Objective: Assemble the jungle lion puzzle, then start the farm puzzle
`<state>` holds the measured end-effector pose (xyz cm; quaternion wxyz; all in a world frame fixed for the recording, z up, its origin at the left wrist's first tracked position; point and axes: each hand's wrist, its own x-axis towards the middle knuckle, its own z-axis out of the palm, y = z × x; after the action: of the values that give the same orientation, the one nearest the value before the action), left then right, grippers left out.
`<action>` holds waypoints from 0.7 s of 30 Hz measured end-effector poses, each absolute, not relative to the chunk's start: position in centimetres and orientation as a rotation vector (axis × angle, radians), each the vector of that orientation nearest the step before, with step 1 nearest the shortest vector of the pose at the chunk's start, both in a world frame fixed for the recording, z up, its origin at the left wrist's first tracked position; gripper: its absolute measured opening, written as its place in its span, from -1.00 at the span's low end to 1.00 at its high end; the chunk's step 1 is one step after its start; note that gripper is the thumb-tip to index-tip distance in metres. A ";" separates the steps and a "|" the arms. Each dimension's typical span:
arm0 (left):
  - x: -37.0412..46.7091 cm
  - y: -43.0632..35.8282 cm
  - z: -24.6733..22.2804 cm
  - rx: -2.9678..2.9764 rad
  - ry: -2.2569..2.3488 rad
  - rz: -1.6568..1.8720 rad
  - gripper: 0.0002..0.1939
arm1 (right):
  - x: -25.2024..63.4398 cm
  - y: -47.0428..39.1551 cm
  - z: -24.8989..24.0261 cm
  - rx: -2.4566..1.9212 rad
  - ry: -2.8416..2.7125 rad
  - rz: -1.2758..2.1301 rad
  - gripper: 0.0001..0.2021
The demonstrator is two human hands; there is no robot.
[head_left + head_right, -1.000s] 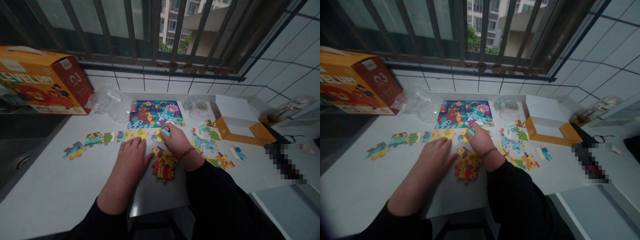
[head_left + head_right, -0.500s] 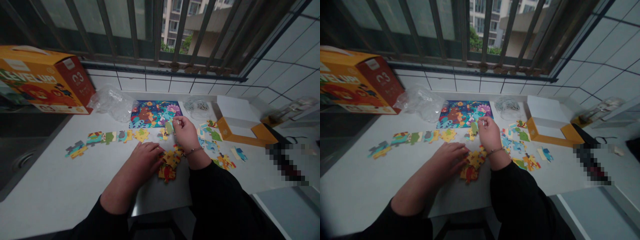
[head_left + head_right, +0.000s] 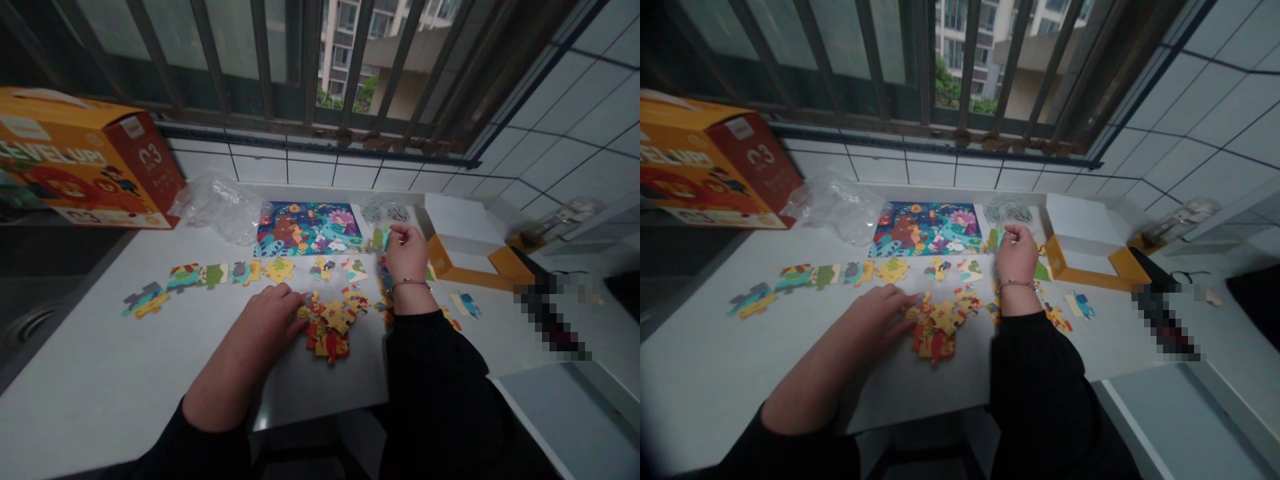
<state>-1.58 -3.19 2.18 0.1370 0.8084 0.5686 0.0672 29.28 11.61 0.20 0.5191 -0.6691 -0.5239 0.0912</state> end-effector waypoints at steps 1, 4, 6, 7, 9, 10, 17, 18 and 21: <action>-1.5 -3.2 2.4 2.332 1.665 0.172 -0.69 | 29.2 11.7 0.0 -1.614 -1.262 0.195 -0.75; -1.5 -3.3 2.9 2.287 1.711 0.083 -0.74 | 28.8 11.8 0.0 -1.608 -1.232 0.199 -0.75; -2.0 -3.5 2.9 2.255 1.728 0.032 -0.73 | 28.1 11.7 0.2 -1.549 -1.241 0.334 -0.72; -2.4 -3.6 2.8 2.244 1.735 0.021 -0.71 | 27.7 11.6 0.3 -1.501 -1.268 0.445 -0.70; -3.7 -3.7 2.5 2.222 1.749 0.037 -0.66 | 26.7 11.1 0.8 -1.381 -1.355 0.709 -0.67; -4.5 -3.8 2.3 2.207 1.756 0.058 -0.63 | 26.1 10.8 1.0 -1.319 -1.400 0.840 -0.65; -10.2 -4.5 3.6 1.951 1.960 -0.044 -0.75 | 22.5 7.9 2.4 -1.051 -1.582 1.361 -0.69; -10.9 -4.8 3.9 1.921 2.013 -0.062 -0.75 | 21.9 7.4 2.3 -1.031 -1.611 1.433 -0.70; -12.8 -5.9 4.0 1.827 2.159 -0.061 -0.76 | 19.9 6.2 1.7 -0.997 -1.705 1.655 -0.78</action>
<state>-12.75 -5.85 4.05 0.1559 0.6379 0.7538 -0.0212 19.86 6.19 1.69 0.2785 -0.3716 -0.6355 0.6169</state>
